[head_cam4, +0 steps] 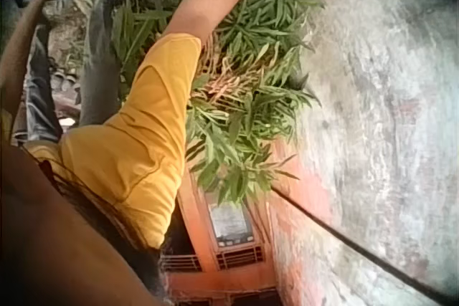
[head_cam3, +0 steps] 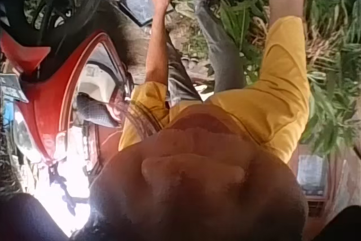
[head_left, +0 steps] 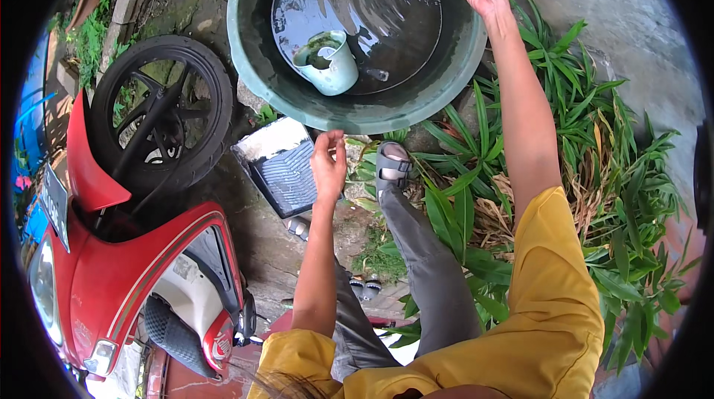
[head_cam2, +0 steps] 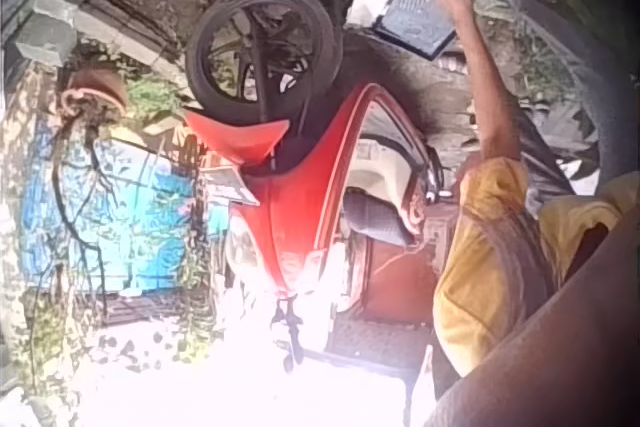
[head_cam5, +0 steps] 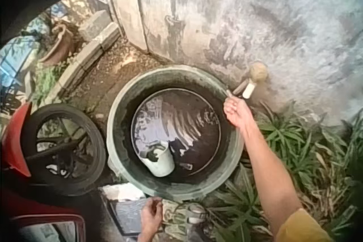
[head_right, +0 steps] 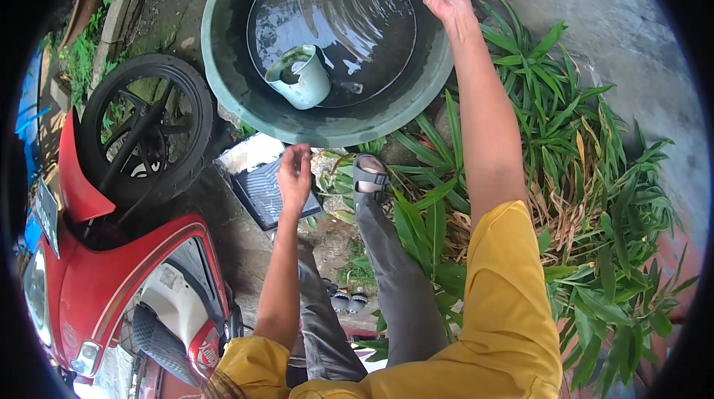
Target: The person rinses a white bucket and a paintbrush in a large water basin, then mixes a white substance in the bucket using the brush. They walk to a tiled area and continue stirring the mixture.
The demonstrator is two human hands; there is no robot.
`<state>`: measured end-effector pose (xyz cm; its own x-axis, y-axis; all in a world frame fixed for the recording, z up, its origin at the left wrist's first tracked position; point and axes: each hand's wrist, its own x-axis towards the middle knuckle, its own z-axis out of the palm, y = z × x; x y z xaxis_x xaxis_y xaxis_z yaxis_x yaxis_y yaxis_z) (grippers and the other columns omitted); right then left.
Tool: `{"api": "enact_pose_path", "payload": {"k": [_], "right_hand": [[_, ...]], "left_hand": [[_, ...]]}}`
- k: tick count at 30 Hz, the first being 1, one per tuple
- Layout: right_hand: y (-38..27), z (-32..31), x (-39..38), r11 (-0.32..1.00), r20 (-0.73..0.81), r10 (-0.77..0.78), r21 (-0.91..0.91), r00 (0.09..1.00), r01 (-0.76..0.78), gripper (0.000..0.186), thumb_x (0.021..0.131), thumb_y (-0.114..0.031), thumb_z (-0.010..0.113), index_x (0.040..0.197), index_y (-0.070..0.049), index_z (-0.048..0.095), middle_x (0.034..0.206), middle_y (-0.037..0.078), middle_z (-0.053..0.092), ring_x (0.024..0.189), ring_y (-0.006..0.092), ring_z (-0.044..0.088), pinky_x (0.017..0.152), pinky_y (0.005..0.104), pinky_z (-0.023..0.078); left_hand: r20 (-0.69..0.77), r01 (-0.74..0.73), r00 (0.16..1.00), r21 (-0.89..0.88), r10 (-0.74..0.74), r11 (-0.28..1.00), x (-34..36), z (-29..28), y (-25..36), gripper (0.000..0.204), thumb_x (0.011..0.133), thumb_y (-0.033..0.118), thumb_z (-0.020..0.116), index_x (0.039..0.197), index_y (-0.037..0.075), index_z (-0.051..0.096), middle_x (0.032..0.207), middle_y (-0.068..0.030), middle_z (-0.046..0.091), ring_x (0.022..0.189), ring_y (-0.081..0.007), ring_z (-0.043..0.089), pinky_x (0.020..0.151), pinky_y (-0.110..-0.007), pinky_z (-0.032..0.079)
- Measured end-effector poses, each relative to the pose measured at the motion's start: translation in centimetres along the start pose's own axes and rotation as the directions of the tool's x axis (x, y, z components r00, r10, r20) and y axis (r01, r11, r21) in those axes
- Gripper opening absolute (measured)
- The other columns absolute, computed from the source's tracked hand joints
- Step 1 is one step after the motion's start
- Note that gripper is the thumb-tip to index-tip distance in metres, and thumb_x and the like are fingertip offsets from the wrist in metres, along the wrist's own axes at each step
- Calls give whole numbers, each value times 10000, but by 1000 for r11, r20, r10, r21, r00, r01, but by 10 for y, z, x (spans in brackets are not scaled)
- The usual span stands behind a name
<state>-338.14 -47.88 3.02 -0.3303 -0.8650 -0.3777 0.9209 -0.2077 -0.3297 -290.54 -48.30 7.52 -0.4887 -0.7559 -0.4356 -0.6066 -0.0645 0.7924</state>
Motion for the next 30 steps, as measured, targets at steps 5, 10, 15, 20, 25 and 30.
{"api": "enact_pose_path", "payload": {"k": [5,10,15,20,25,30], "right_hand": [[58,-8,1,983,-251,-182,-34,951,179,186,814,-83,572,946,47,588,676,150,589,646,259,585,612,348,476],[162,-50,-12,169,-361,120,-911,925,-377,318,849,-175,553,1141,-49,566,1006,128,618,898,191,600,800,323,475],[273,-87,-38,-687,-264,-8,-699,965,-197,403,747,-265,667,1096,-84,574,1116,154,537,1042,302,540,846,422,460],[302,-96,-35,-842,-268,45,-529,963,-108,419,701,-267,707,1038,-57,576,1052,142,583,994,296,568,822,422,470],[297,-87,-40,-828,-209,84,-558,974,-48,427,687,-252,706,1029,-45,556,1002,164,598,963,311,583,810,422,472],[252,-53,-54,-609,-292,57,-768,955,-198,424,772,-301,622,1058,-16,492,983,201,608,919,366,583,817,444,451]], "left_hand": [[-85,-204,968,273,235,940,109,12,-8,511,747,12,613,1213,58,409,1221,-152,397,727,-235,618,643,-349,510],[37,-263,961,430,275,863,165,16,-32,225,751,85,629,957,48,545,932,-138,579,789,-320,594,719,-405,476],[-73,-391,884,425,462,816,193,-15,-8,143,758,64,621,893,46,576,833,-113,597,695,-267,603,655,-362,482],[-123,-379,871,448,476,810,215,-47,10,152,800,36,564,950,27,587,892,-119,601,710,-242,622,661,-333,488],[-164,-378,858,441,487,814,218,-51,-10,220,811,23,536,1024,38,590,933,-138,588,751,-244,629,667,-327,503],[-270,-77,957,110,105,991,179,-13,-26,272,803,134,634,1035,1,585,979,-105,592,764,-166,627,645,-270,512]]}}
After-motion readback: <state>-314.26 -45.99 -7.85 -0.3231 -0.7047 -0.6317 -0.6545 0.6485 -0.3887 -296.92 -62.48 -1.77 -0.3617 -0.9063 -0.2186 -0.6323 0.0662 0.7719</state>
